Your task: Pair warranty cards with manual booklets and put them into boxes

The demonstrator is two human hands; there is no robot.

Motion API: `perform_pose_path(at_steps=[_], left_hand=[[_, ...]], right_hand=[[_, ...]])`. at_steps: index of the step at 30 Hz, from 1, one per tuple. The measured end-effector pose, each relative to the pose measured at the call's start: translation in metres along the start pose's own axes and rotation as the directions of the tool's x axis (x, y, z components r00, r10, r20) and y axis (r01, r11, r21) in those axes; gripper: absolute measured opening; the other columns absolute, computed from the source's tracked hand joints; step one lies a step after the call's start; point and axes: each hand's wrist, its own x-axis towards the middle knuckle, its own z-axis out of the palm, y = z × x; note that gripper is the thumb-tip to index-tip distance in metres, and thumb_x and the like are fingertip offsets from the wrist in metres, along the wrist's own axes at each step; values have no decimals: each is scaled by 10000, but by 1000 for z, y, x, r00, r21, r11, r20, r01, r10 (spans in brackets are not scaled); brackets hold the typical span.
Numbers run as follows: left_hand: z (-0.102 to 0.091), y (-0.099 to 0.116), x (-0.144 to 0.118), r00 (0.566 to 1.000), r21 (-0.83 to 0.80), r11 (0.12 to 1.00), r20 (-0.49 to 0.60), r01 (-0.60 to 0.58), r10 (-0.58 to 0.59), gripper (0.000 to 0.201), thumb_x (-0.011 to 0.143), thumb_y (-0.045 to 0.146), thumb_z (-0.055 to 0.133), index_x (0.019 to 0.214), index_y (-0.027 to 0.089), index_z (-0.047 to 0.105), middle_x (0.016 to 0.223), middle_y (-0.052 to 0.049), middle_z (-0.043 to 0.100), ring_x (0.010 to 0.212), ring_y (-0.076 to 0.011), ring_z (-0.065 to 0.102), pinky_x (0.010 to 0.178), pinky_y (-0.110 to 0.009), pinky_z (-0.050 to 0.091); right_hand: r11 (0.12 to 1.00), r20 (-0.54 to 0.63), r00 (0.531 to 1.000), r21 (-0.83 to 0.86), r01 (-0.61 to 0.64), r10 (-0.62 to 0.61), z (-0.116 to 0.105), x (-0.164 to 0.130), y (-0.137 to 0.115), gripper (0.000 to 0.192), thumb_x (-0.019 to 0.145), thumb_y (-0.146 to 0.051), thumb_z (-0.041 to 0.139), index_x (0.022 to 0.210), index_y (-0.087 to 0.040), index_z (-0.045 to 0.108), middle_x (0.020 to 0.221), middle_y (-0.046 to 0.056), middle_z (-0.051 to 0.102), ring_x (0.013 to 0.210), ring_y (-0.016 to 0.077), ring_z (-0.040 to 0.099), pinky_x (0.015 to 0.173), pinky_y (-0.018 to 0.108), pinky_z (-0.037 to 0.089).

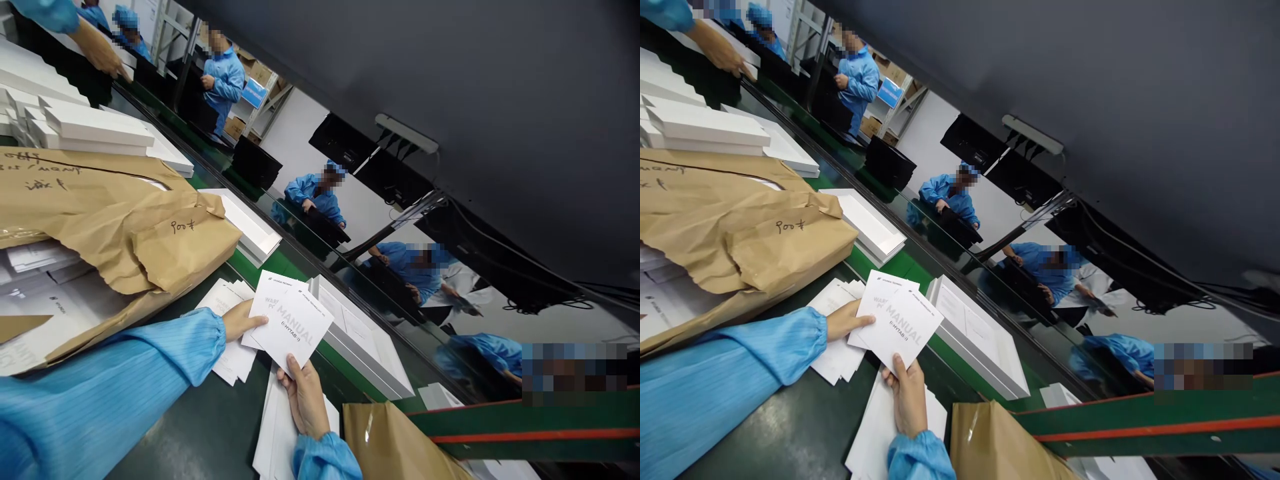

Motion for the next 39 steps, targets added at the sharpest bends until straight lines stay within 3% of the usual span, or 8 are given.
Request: perform_pose_path(at_steps=[8, 13, 39], left_hand=[[0, -2, 0, 1000, 16, 1000, 1, -10, 10, 401, 666, 330, 494, 1009, 124, 459, 1016, -89, 531, 934, -215, 472, 788, -337, 370], [0, -1, 0, 999, 18, 999, -19, 31, -30, 412, 653, 345, 506, 987, 109, 462, 1023, -105, 525, 926, -219, 477, 781, -340, 374], [0, -3, 0, 998, 39, 998, -20, 57, -57, 425, 647, 357, 507, 978, 92, 478, 1028, -117, 525, 904, -226, 489, 762, -345, 381]], right_hand=[[1000, -44, 999, -14, 22, -22, 2, 0, 1, 213, 669, -264, 536, 855, -175, 482, 678, -12, 538, 458, 50, 426, 404, 180, 319], [999, -43, 999, -36, 29, -31, 2, 1, 2, 158, 678, -275, 525, 787, -171, 481, 628, -25, 524, 448, 45, 415, 407, 179, 308], [996, -47, 997, -75, 55, -59, 1, 0, 6, 180, 685, -299, 512, 803, -168, 475, 577, -31, 509, 453, 50, 415, 429, 184, 317]])
